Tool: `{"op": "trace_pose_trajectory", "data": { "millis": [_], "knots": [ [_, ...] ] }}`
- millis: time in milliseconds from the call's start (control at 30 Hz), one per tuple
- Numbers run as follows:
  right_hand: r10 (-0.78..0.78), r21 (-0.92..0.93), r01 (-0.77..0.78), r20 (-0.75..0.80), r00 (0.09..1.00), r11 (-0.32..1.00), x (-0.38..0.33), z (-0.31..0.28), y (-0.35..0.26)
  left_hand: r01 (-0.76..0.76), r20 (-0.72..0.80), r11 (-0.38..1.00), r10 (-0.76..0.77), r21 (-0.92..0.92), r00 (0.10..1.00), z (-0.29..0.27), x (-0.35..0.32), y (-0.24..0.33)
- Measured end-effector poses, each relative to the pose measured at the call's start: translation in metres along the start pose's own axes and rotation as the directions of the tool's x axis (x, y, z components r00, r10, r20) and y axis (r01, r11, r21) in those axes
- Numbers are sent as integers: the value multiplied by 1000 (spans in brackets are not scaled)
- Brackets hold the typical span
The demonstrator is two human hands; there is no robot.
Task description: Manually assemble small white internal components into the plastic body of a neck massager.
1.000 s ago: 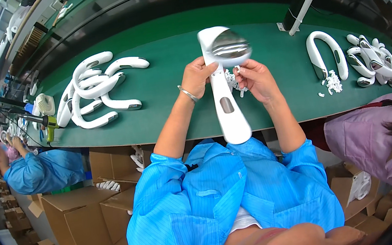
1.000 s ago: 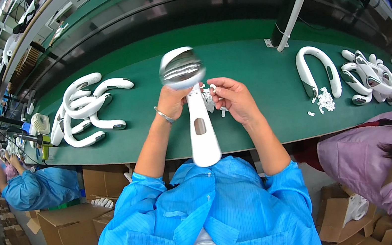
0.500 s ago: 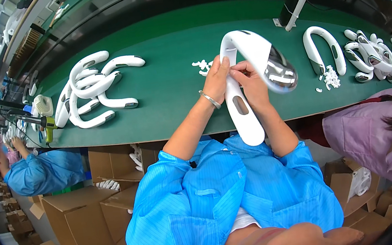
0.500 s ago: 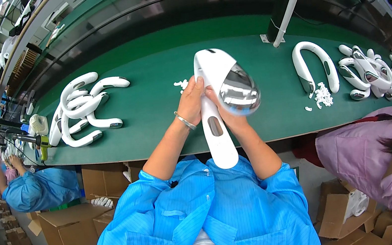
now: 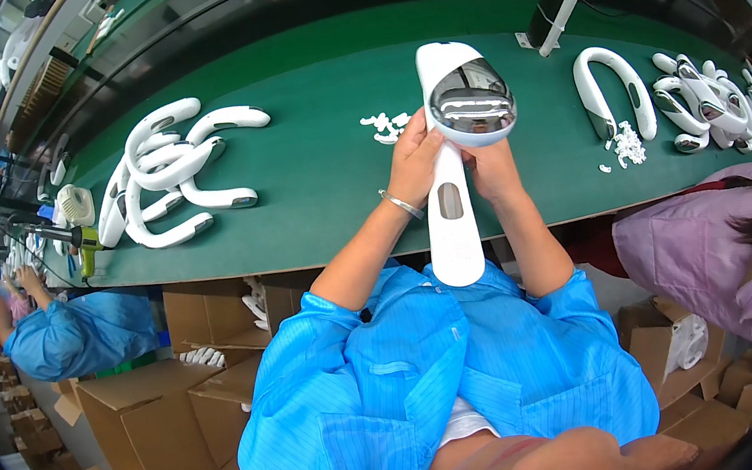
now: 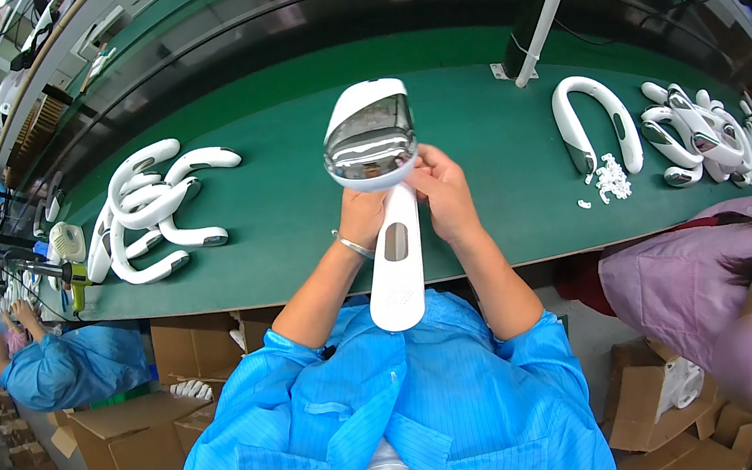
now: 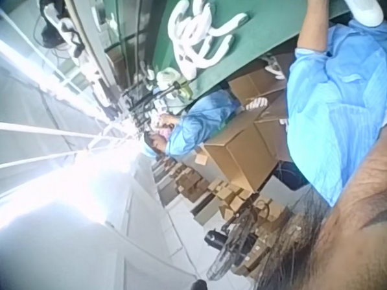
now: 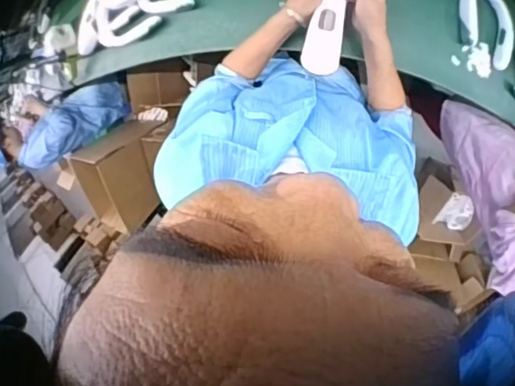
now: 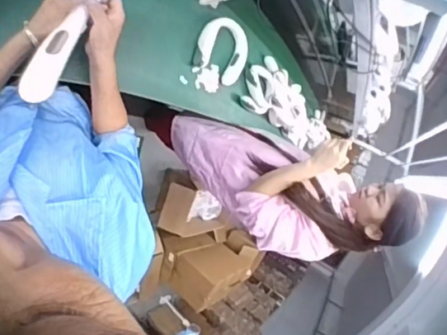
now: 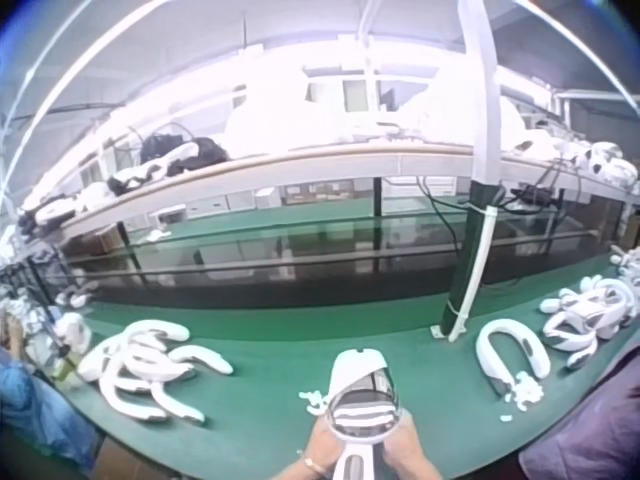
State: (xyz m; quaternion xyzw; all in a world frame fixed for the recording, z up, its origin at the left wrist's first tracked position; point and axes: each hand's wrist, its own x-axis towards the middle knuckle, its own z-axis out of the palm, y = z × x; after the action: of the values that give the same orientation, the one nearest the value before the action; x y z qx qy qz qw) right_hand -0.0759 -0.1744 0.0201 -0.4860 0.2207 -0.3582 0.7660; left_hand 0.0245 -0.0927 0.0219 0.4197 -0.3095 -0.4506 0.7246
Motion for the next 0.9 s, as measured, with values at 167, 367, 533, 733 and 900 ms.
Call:
{"op": "trace_pose_trajectory", "data": {
  "millis": [167,367,533,733,900],
  "knots": [
    [41,39,-45,100,994,998,1,-11,18,24,12,990,-22,-142,1000,-1,0,-12],
    [-169,-384,232,191,967,894,-12,-14,4,-155,41,987,153,45,987,3,-3,-15],
    [-90,-12,92,142,986,996,-32,-18,2,-154,51,988,153,30,987,12,-10,-8],
    [-211,-284,244,142,967,927,-34,-18,1,-240,110,916,215,321,970,19,-22,8],
    [-368,-102,390,181,912,915,-54,-3,-15,-596,410,645,436,478,801,31,-27,20]
  ]
}}
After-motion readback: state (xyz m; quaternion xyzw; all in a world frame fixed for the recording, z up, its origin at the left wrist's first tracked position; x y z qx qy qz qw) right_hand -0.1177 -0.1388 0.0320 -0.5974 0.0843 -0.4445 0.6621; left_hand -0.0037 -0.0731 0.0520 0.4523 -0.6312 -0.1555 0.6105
